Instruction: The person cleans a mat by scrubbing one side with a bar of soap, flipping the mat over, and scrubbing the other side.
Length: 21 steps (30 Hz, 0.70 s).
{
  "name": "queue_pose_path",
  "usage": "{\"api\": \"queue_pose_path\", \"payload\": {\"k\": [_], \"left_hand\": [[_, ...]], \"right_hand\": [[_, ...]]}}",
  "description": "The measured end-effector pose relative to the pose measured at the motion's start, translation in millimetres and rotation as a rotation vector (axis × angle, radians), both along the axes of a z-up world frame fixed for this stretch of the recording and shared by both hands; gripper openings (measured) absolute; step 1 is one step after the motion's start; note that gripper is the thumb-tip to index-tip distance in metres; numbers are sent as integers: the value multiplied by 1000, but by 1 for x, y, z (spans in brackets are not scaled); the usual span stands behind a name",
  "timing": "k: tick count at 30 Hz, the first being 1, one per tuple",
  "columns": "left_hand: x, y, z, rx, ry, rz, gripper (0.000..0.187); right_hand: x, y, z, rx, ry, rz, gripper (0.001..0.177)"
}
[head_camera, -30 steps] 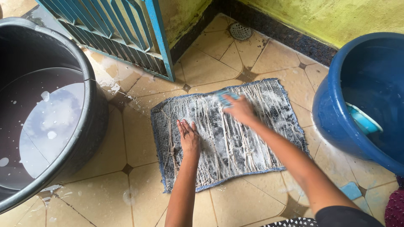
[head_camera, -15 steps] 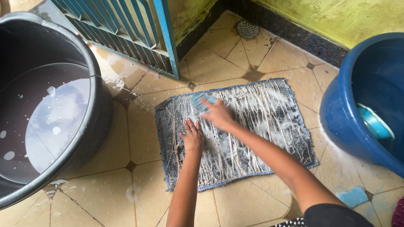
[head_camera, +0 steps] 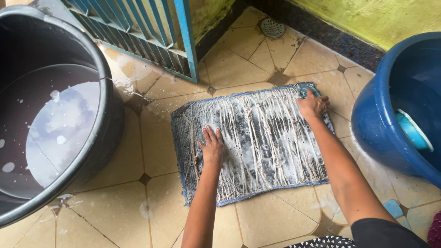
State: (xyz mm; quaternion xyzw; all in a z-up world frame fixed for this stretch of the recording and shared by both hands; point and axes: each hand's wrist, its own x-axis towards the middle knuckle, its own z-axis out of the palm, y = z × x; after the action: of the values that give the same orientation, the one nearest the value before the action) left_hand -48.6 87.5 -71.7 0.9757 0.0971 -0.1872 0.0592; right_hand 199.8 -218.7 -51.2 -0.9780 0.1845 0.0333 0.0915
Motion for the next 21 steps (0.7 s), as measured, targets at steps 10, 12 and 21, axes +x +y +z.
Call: {"api": "queue_pose_path", "payload": {"k": [10,12,21], "left_hand": [[2,-16,28,222,19,99,93],[0,-18,38,149,1,122,94],[3,-10,18,242,-26,78,92]], "right_hand": [[-126,198,65,118,276,883,67],[-127,200,53,31,179,987,70],[-43,27,31,-61,58,367,65]]}}
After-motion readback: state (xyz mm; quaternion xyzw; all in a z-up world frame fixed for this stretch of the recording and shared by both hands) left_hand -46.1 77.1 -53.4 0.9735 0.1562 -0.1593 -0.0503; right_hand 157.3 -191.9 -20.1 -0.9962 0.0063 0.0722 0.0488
